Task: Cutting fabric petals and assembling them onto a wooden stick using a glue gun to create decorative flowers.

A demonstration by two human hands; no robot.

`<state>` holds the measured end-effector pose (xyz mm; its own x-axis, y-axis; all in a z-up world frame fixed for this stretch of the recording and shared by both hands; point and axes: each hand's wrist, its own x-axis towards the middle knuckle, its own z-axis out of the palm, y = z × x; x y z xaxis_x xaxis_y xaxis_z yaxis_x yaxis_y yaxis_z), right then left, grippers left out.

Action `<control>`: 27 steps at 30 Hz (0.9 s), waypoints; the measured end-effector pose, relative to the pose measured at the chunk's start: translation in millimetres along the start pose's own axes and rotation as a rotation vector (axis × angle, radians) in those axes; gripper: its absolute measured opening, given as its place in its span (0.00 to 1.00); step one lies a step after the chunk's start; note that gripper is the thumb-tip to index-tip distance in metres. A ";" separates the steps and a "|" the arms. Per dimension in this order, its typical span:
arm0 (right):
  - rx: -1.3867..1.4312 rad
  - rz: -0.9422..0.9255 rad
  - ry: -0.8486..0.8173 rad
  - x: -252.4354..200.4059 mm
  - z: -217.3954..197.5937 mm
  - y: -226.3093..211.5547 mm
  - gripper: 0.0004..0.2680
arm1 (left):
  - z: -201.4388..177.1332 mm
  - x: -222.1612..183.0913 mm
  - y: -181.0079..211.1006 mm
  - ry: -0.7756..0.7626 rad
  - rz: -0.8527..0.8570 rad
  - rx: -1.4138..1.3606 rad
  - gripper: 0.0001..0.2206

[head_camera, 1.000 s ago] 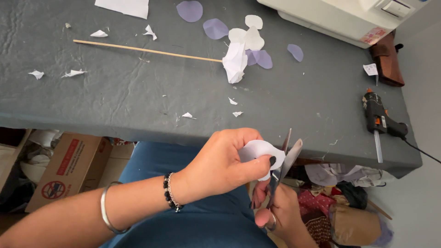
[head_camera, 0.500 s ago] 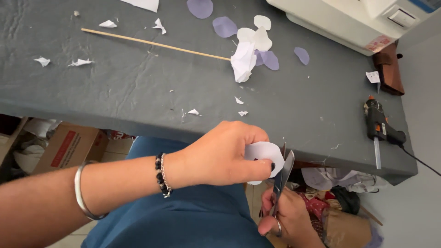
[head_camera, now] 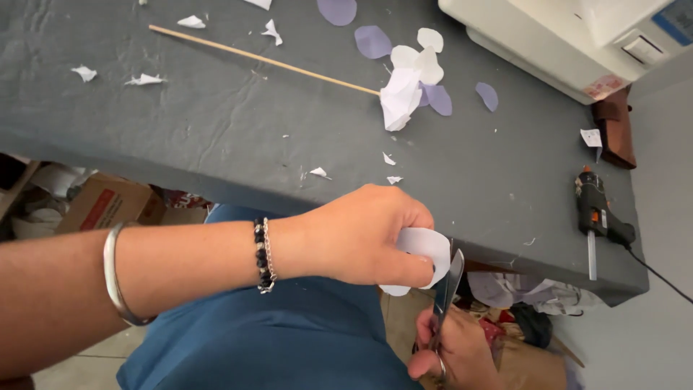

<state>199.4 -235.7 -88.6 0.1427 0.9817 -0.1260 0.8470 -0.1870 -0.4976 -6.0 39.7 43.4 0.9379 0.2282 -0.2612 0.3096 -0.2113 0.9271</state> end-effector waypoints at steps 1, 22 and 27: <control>-0.004 -0.001 -0.006 0.1 -1.2 -0.9 0.26 | -1.9 -1.7 2.0 0.003 0.000 -0.006 0.06; -0.667 0.536 0.016 107.7 -192.2 3.2 0.19 | -19.4 -18.1 -21.7 0.087 -0.036 -0.768 0.14; -0.039 -0.007 0.336 115.7 -146.9 -95.1 0.08 | -5.8 -9.2 -47.8 0.058 0.240 -0.701 0.16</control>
<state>210.6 -99.1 70.3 0.2916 0.9412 0.1706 0.8669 -0.1847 -0.4631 -30.3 53.2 3.0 0.9516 0.3056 -0.0329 -0.0935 0.3899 0.9161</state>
